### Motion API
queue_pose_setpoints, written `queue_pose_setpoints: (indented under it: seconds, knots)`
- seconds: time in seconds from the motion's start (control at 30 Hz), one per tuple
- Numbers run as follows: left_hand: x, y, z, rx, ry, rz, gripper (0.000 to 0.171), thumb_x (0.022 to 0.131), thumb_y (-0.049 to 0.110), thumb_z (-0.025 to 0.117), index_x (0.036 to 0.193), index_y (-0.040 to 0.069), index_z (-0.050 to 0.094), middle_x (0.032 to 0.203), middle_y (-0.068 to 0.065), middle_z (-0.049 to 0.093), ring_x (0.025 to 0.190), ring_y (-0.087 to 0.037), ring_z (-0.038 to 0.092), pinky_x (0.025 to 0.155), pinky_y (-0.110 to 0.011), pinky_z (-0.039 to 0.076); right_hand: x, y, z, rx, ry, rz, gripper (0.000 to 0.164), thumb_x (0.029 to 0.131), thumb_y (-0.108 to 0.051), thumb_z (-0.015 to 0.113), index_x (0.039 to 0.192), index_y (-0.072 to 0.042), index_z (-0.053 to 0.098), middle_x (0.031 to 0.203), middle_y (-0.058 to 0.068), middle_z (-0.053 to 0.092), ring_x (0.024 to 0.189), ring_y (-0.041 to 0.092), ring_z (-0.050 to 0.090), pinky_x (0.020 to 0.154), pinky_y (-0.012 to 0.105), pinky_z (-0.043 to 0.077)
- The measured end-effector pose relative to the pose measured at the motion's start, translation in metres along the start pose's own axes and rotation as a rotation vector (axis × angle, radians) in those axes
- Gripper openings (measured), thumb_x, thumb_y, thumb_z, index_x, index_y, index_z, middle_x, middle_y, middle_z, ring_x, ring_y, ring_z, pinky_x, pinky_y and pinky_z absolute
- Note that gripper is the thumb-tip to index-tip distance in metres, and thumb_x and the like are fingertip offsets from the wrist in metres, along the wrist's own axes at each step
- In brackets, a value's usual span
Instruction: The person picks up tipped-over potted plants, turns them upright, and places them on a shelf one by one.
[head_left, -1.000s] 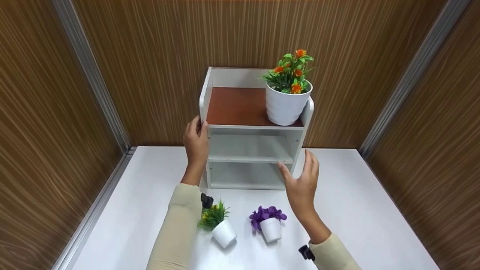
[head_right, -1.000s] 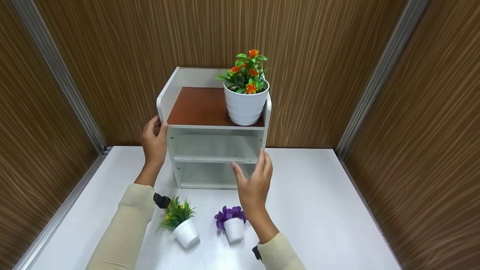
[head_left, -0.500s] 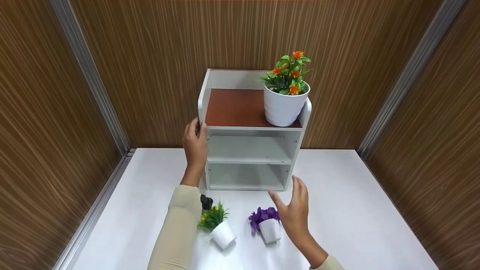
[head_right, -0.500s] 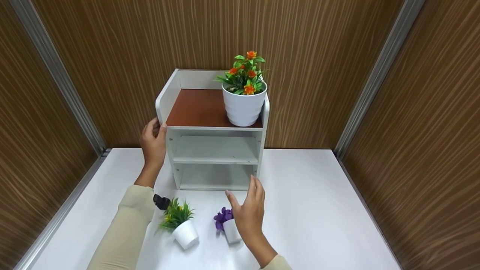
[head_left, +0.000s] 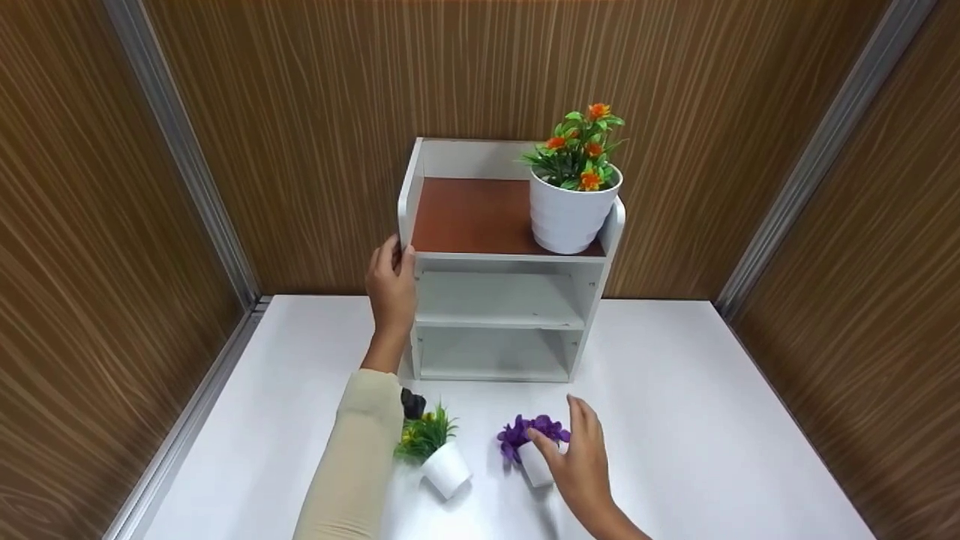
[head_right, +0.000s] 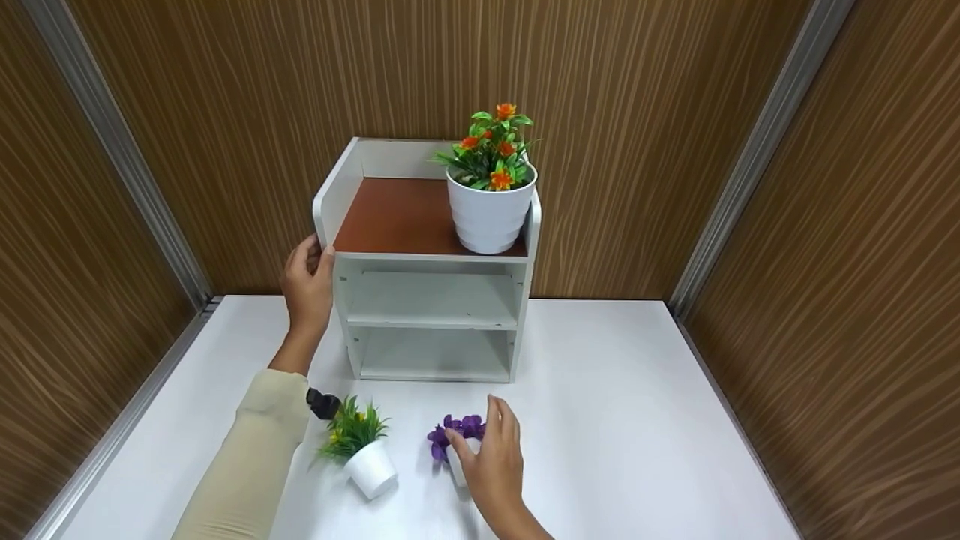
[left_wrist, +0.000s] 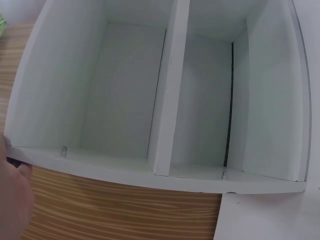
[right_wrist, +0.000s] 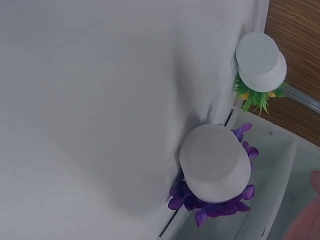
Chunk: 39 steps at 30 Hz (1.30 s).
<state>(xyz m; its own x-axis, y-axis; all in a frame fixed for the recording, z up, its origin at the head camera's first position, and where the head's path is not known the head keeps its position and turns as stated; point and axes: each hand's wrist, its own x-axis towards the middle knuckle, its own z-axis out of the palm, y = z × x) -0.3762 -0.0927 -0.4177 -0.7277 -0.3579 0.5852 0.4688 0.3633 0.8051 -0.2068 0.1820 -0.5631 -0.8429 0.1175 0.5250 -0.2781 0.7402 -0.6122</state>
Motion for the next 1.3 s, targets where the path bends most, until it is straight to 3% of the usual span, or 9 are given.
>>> queue_pose_setpoints:
  seconds: [0.43,0.9,1.3]
  knots:
    - [0.001,-0.002,0.001,0.004,0.018,0.026,0.037,0.105,0.025,0.055,0.136,0.005,0.058,0.124,-0.009,0.062,0.120,-0.017,0.060,0.102,-0.030,0.053,-0.023,0.019,0.004,-0.028,-0.191,0.169,0.081,0.085,-0.037,0.081,0.145,0.004,0.044,0.144,0.025,0.046,0.134,0.044,0.045,0.112,0.058,0.039]
    - [0.000,0.000,0.001,-0.012,0.009,-0.001,0.039,0.105,0.028,0.055,0.138,0.007,0.056,0.126,-0.008,0.061,0.122,-0.017,0.060,0.104,-0.030,0.052,-0.028,0.026,0.011,0.019,-0.262,0.304,0.084,0.085,-0.041,0.080,0.144,0.005,0.044,0.143,0.028,0.047,0.135,0.048,0.044,0.113,0.060,0.037]
    - [0.001,0.000,0.002,0.004,0.016,0.015,0.037,0.105,0.027,0.056,0.134,0.005,0.058,0.125,-0.008,0.062,0.120,-0.017,0.061,0.102,-0.029,0.053,-0.028,0.031,0.020,0.015,-0.340,0.401,0.092,0.084,-0.040,0.080,0.148,0.009,0.037,0.140,0.032,0.049,0.124,0.045,0.056,0.104,0.058,0.046]
